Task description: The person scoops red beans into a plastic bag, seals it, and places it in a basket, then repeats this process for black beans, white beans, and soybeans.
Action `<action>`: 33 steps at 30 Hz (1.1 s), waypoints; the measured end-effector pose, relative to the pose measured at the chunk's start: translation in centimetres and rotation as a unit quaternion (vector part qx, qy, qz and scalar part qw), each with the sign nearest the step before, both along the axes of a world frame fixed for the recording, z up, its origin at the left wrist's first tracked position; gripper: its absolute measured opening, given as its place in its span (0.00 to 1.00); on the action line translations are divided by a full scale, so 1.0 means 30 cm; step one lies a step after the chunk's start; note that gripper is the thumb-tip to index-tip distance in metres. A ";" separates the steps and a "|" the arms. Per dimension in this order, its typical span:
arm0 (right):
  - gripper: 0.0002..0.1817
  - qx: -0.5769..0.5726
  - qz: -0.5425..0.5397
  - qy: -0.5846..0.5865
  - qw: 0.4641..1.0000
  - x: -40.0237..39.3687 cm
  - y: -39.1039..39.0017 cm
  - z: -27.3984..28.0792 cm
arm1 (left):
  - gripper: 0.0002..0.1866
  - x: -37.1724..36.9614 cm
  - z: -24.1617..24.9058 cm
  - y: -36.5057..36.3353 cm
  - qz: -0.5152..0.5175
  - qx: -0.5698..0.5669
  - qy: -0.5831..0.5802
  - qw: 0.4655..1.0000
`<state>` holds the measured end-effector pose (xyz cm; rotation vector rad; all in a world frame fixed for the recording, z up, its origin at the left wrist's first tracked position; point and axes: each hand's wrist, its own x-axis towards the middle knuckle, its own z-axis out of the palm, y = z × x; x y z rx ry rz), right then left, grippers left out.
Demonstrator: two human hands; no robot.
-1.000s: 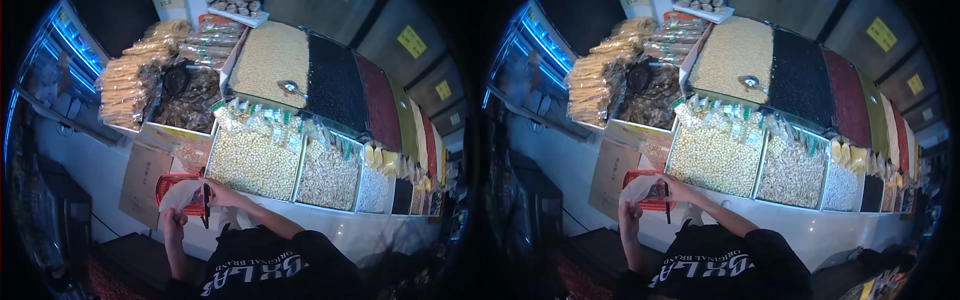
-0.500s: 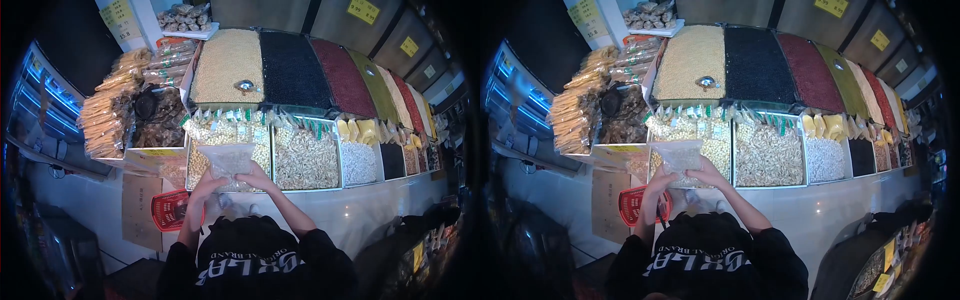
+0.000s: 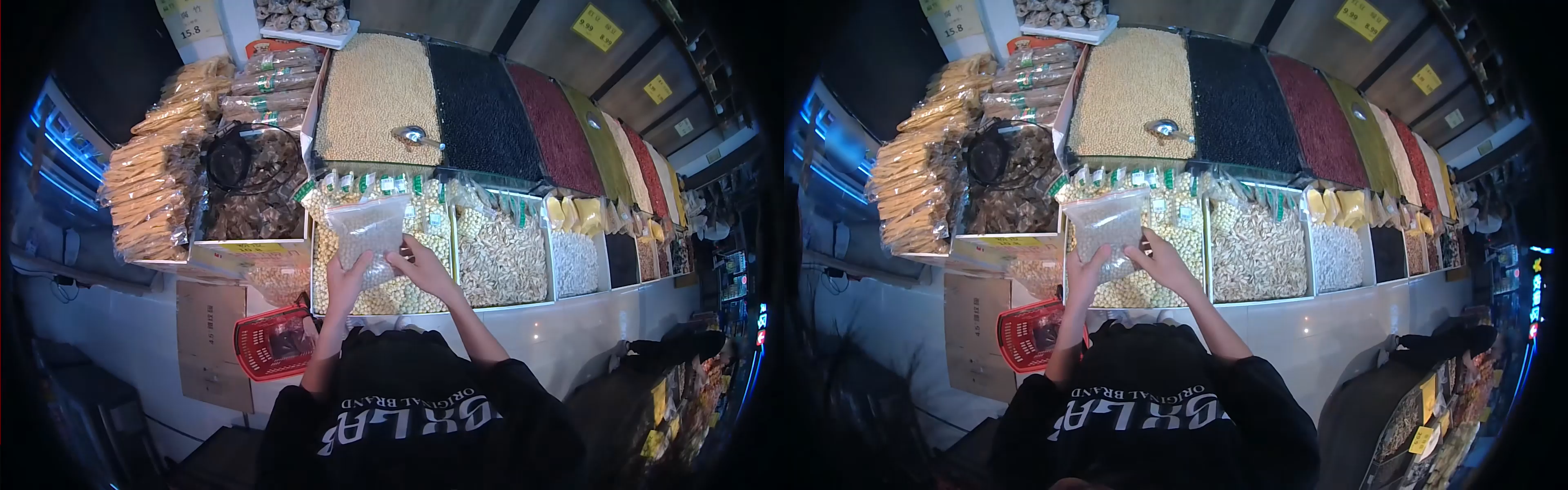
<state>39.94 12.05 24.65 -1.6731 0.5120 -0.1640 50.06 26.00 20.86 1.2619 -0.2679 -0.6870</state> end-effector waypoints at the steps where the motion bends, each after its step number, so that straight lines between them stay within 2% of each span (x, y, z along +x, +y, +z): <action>1: 0.28 0.001 -0.003 0.002 1.000 0.002 0.012 -0.010 | 0.14 0.002 -0.005 -0.016 0.045 0.028 -0.064 0.997; 2: 0.29 -0.075 -0.005 -0.068 0.995 0.001 0.027 -0.016 | 0.14 -0.011 -0.002 -0.036 0.041 0.029 -0.062 0.997; 3: 0.31 -0.149 -0.007 -0.137 0.979 0.003 0.049 -0.019 | 0.15 -0.036 0.010 -0.058 0.049 0.066 -0.197 0.977; 4: 0.26 -0.123 -0.055 -0.173 0.976 0.026 0.085 -0.029 | 0.16 -0.062 0.023 -0.077 0.056 0.100 -0.331 0.937; 5: 0.26 -0.121 -0.058 -0.172 0.976 0.034 0.084 -0.047 | 0.16 -0.095 0.051 -0.094 0.052 0.101 -0.331 0.937; 6: 0.23 0.040 -0.124 -0.157 0.979 0.046 0.070 -0.079 | 0.17 -0.131 0.088 -0.106 0.047 0.143 -0.455 0.878; 7: 0.20 0.200 -0.186 -0.139 0.952 0.058 0.053 -0.110 | 0.18 -0.150 0.105 -0.109 0.041 0.182 -0.570 0.800; 8: 0.16 0.318 -0.214 -0.119 0.916 0.050 0.011 -0.150 | 0.17 -0.154 0.054 -0.119 0.023 0.178 -0.590 0.787; 9: 0.16 0.321 -0.212 -0.122 0.915 0.040 -0.014 -0.189 | 0.17 -0.145 0.021 -0.130 0.023 0.180 -0.593 0.785; 11: 0.17 0.252 -0.191 -0.081 0.945 0.014 -0.055 -0.281 | 0.16 -0.108 -0.041 -0.141 -0.038 0.109 -0.491 0.863; 12: 0.14 0.164 -0.187 0.001 0.968 0.001 -0.082 -0.361 | 0.14 -0.085 -0.061 -0.148 -0.084 0.132 -0.398 0.904; 13: 0.14 0.167 -0.190 -0.002 0.967 -0.009 -0.087 -0.402 | 0.14 -0.062 -0.121 -0.165 -0.088 0.132 -0.400 0.903; 14: 0.16 0.069 -0.176 -0.035 0.981 -0.019 -0.084 -0.433 | 0.13 -0.040 -0.200 -0.189 -0.104 0.103 -0.263 0.954; 15: 0.18 -0.030 -0.159 -0.068 0.984 -0.030 -0.085 -0.476 | 0.13 -0.029 -0.232 -0.210 -0.115 0.071 -0.120 0.984; 16: 0.22 -0.061 -0.132 -0.091 0.985 -0.044 -0.095 -0.515 | 0.15 -0.027 -0.263 -0.229 -0.113 0.060 -0.036 0.991; 20: 0.22 -0.096 -0.082 -0.094 0.987 -0.095 -0.109 -0.449 | 0.14 -0.025 -0.265 -0.260 -0.100 0.082 0.043 0.991; 22: 0.25 -0.089 -0.043 -0.054 0.994 -0.114 -0.118 -0.388 | 0.13 -0.012 -0.276 -0.271 -0.100 0.109 -0.019 0.989; 25: 0.27 -0.103 -0.021 -0.066 0.992 -0.121 -0.150 -0.389 | 0.12 0.001 -0.277 -0.293 -0.126 0.128 -0.052 0.982; 26: 0.22 -0.134 -0.019 -0.059 0.989 -0.120 -0.156 -0.366 | 0.12 0.004 -0.256 -0.295 -0.126 0.128 -0.051 0.982; 28: 0.19 -0.112 -0.015 -0.038 0.993 -0.111 -0.168 -0.317 | 0.10 0.014 -0.208 -0.296 -0.160 0.102 0.072 0.979; 33: 0.15 -0.077 -0.015 -0.031 0.996 -0.081 -0.197 -0.290 | 0.10 0.030 -0.225 -0.287 -0.186 0.062 0.164 0.967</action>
